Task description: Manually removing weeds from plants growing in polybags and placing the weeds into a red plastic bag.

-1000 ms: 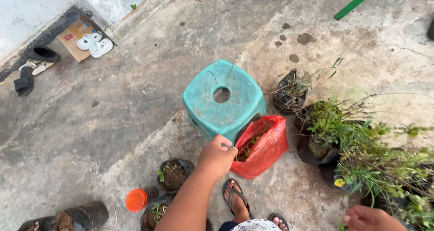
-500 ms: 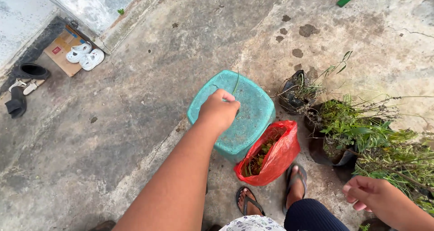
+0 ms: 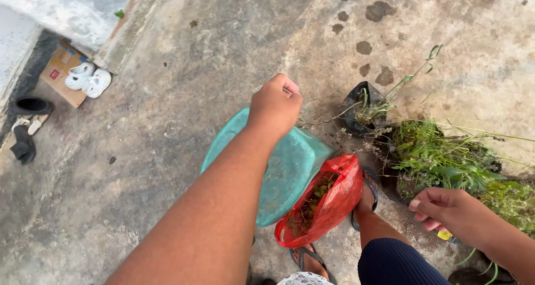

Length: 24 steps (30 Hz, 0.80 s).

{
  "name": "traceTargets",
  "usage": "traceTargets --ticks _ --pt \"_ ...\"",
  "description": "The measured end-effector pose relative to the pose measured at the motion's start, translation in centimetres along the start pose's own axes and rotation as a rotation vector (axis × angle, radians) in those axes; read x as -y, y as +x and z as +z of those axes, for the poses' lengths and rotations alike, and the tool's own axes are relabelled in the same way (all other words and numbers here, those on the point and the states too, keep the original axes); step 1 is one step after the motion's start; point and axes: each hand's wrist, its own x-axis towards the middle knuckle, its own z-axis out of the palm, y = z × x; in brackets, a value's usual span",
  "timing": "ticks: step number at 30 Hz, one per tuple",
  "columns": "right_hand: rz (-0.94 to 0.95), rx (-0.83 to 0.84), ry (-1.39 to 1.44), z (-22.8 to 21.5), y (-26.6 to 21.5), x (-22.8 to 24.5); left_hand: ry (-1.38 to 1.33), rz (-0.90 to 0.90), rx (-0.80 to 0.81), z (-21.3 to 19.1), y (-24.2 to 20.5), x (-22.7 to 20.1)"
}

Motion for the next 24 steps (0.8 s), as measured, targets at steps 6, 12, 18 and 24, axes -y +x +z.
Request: traceTargets --ticks 6,12,18,24 --pt "0.024 0.052 0.037 -3.4 6.1 2.1 0.124 0.03 0.113 7.3 7.6 -2.8" --pt "-0.034 0.084 0.129 -4.0 14.3 1.9 0.279 0.1 0.254 15.8 15.0 -3.3" --pt "-0.13 -0.024 -0.157 -3.4 19.3 5.6 0.448 0.116 0.374 24.0 20.9 -1.4" --pt "-0.179 -0.1 -0.264 -1.1 26.9 4.4 0.544 0.182 0.408 32.1 25.6 3.7"
